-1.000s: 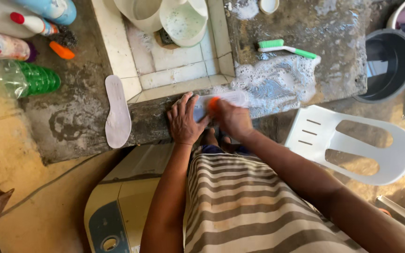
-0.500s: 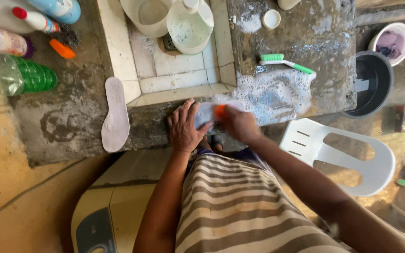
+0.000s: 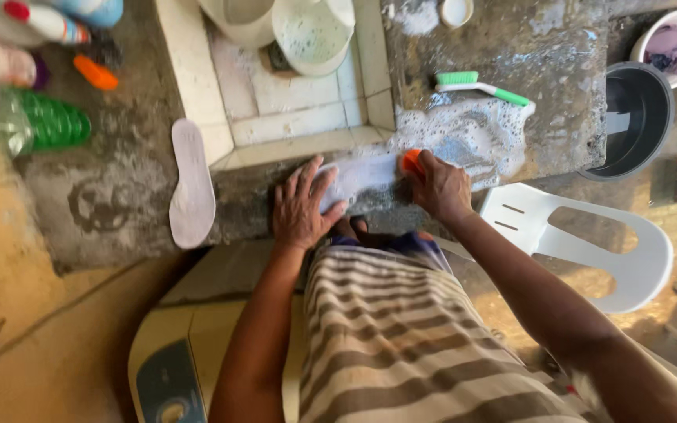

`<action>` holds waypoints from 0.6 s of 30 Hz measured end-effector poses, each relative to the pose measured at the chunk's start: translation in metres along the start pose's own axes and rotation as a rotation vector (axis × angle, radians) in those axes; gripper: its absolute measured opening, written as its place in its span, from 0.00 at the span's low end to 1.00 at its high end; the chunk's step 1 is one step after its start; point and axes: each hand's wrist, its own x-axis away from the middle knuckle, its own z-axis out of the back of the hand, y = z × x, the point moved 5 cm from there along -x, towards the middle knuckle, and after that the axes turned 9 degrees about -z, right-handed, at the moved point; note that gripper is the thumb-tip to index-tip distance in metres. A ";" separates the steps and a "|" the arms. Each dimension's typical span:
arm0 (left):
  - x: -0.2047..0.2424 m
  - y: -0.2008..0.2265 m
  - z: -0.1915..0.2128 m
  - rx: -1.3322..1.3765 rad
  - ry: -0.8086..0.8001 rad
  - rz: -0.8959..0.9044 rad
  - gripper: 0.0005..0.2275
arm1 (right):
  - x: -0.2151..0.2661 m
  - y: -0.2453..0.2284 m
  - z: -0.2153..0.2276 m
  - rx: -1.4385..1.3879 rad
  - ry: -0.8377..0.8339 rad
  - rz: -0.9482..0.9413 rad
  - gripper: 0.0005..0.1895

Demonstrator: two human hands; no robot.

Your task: The person scrubs shoe insoles with a brush and cleaning liquid at a concrete counter, applying detergent from various bottles and rinsing the items.

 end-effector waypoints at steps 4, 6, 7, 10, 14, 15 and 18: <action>0.001 0.005 -0.001 -0.016 0.004 0.003 0.30 | 0.007 -0.067 -0.029 -0.177 0.234 0.208 0.17; -0.002 -0.001 -0.003 -0.029 -0.022 0.009 0.32 | 0.015 -0.086 -0.035 -0.176 0.216 0.305 0.20; -0.001 -0.002 -0.003 -0.039 -0.022 0.011 0.31 | 0.014 -0.082 -0.033 -0.114 0.165 0.281 0.20; 0.003 0.001 -0.009 -0.055 -0.025 0.004 0.29 | -0.008 -0.024 -0.007 0.030 0.038 0.134 0.30; 0.000 -0.004 -0.011 -0.094 -0.031 0.000 0.30 | 0.001 -0.037 -0.020 0.046 -0.120 -0.040 0.17; 0.002 -0.002 -0.010 -0.088 -0.046 -0.001 0.29 | 0.010 -0.071 -0.030 0.061 -0.056 0.075 0.17; 0.002 0.002 -0.008 -0.050 -0.080 0.046 0.31 | 0.014 -0.075 -0.030 0.026 -0.067 0.168 0.18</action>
